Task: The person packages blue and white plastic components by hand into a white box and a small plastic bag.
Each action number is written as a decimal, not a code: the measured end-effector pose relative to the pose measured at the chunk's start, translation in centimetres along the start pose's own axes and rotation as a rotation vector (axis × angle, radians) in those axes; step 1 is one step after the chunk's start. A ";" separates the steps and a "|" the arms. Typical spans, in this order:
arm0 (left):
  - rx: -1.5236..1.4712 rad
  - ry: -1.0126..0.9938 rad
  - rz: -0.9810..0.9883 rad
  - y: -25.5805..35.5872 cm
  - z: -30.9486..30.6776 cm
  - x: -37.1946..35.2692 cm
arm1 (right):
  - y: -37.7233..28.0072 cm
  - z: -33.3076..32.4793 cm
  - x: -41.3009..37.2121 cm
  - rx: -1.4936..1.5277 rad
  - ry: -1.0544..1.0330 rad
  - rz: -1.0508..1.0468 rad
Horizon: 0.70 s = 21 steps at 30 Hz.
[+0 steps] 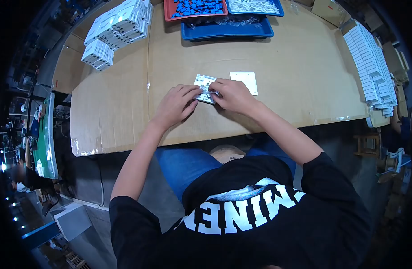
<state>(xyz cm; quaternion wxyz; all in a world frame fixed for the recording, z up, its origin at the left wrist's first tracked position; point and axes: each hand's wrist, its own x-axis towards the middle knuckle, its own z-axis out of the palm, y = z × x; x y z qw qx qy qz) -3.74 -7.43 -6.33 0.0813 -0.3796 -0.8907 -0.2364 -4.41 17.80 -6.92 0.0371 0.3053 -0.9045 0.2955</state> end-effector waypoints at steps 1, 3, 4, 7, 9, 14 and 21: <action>-0.010 -0.029 0.019 -0.1 -0.1 -0.1 | -0.1 0.0 -0.1 0.030 -0.011 0.026; 0.004 -0.018 0.054 -0.2 -0.1 -0.2 | 0.0 0.2 0.0 0.010 -0.003 -0.004; 0.018 -0.006 0.092 -0.2 0.0 -0.1 | 0.1 0.2 -0.1 -0.013 0.006 -0.034; -0.035 -0.063 0.112 -0.6 -0.2 0.0 | 0.0 0.1 -0.1 -0.030 0.049 -0.036; -0.024 -0.063 0.077 -0.2 -0.2 0.1 | -0.1 -0.1 0.0 -0.058 0.039 -0.024; 0.000 -0.024 0.061 0.8 0.7 0.4 | 0.5 -0.8 0.9 -0.164 0.006 0.003; -0.046 0.088 -0.031 0.4 2.5 -0.1 | 1.0 -2.3 1.7 -0.158 -0.131 0.000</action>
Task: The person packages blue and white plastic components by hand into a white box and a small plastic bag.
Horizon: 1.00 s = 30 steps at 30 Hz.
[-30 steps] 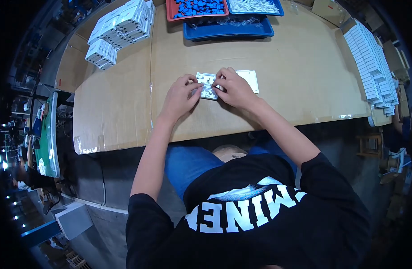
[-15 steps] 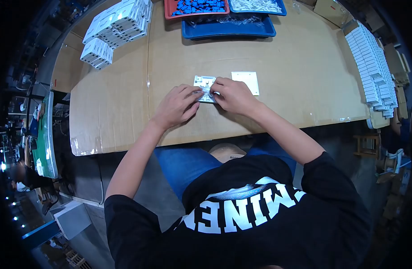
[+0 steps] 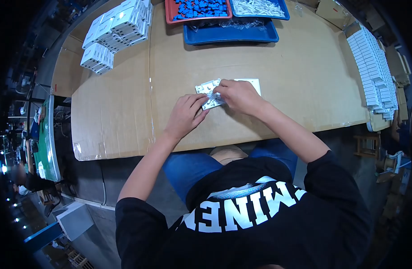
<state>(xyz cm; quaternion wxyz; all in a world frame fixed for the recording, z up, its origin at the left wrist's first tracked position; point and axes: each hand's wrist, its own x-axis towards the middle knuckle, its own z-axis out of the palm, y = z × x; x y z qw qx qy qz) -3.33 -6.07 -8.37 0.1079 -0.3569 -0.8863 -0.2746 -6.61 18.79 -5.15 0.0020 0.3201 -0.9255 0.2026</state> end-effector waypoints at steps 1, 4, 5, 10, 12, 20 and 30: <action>-0.011 0.019 -0.010 -0.1 0.0 0.1 | 0.0 -0.3 0.1 0.036 -0.018 -0.016; -0.055 0.008 -0.034 -0.3 -0.1 0.1 | 1.0 0.3 0.1 0.109 -0.022 -0.085; -0.055 0.008 -0.039 -0.4 -0.2 0.1 | 1.3 0.5 0.1 0.111 -0.025 -0.088; -0.018 0.030 -0.044 -0.2 0.1 0.3 | 0.8 0.3 0.1 0.071 -0.017 -0.102; -0.018 0.033 -0.046 -0.2 0.2 0.2 | 0.7 0.3 0.1 0.051 -0.028 -0.091; 0.003 0.043 -0.026 -0.4 0.2 0.2 | 1.9 0.1 0.6 0.104 -0.067 -0.082; -0.039 0.016 -0.075 -0.4 -0.4 0.4 | 1.9 -2.7 2.6 0.099 -0.086 -0.080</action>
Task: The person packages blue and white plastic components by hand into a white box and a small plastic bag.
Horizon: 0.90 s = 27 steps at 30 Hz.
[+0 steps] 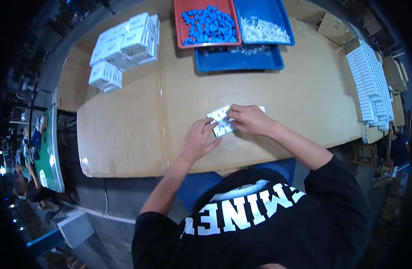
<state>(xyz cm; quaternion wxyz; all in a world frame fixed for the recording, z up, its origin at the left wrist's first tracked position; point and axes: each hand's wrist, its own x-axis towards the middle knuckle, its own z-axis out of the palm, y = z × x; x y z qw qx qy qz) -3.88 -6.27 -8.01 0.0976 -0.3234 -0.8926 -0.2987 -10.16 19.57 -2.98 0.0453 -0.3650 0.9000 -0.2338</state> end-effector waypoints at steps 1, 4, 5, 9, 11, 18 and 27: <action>0.002 0.033 -0.028 0.3 -0.4 0.2 | 0.1 -1.4 0.6 0.058 -0.037 0.003; -0.001 0.056 -0.058 0.3 -0.9 0.5 | 3.1 -4.3 3.9 0.156 -0.054 0.060; -0.006 0.073 -0.107 0.5 -1.1 0.7 | 5.2 -4.7 5.6 0.185 0.071 0.095; -0.007 0.044 -0.168 0.3 -0.9 0.9 | 11.8 -8.3 13.4 0.333 0.379 0.229; -0.001 0.020 -0.155 0.2 -0.9 1.0 | 14.4 -9.6 17.6 0.214 0.505 0.230; -0.002 -0.038 -0.166 0.5 -1.4 0.7 | 18.8 -11.8 27.5 -0.438 0.628 0.228; 0.026 -0.039 -0.130 0.1 -1.5 1.0 | 21.5 -11.2 30.3 -0.324 0.749 0.225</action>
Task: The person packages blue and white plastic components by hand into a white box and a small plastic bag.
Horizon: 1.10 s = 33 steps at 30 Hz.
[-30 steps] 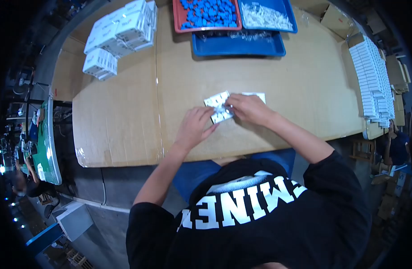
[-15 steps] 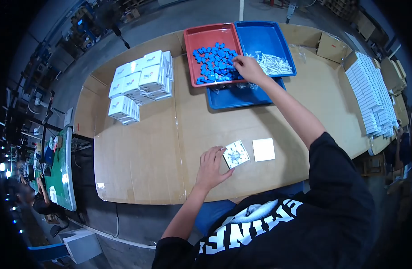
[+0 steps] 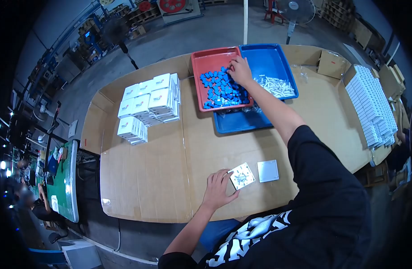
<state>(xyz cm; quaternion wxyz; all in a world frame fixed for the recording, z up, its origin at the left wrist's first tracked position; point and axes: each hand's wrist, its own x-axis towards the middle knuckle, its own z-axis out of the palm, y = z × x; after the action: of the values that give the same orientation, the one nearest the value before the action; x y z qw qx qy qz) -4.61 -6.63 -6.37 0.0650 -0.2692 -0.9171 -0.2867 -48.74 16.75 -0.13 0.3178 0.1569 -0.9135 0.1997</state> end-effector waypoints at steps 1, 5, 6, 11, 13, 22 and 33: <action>-0.002 -0.003 0.002 0.1 0.0 0.0 | 0.0 -0.2 -0.2 0.133 0.040 0.064; -0.019 0.023 0.025 0.5 -0.3 0.1 | -4.8 -7.1 -1.9 0.348 0.479 -0.128; -0.022 0.022 0.016 0.6 -0.3 0.1 | -6.6 -10.4 -2.6 0.339 0.491 -0.135; 0.010 0.003 0.028 0.8 -0.1 -0.1 | -12.4 -23.2 -8.4 0.308 0.701 -0.447; 0.005 0.026 0.060 0.9 0.2 -0.2 | -13.2 -25.9 -10.7 0.288 0.706 -0.473; -0.027 -0.001 -0.037 2.6 0.3 -0.9 | -13.8 -27.5 -20.0 1.198 0.216 0.375; -0.065 0.075 -0.232 3.3 2.1 -2.5 | -11.6 -21.9 -33.4 2.665 -0.124 1.032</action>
<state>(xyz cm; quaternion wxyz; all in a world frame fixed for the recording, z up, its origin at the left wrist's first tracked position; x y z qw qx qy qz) -0.68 -4.32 -7.12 0.0569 -0.1524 -0.9292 -0.3318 -7.61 22.18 -2.85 -0.2107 -0.0027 -0.0131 0.9775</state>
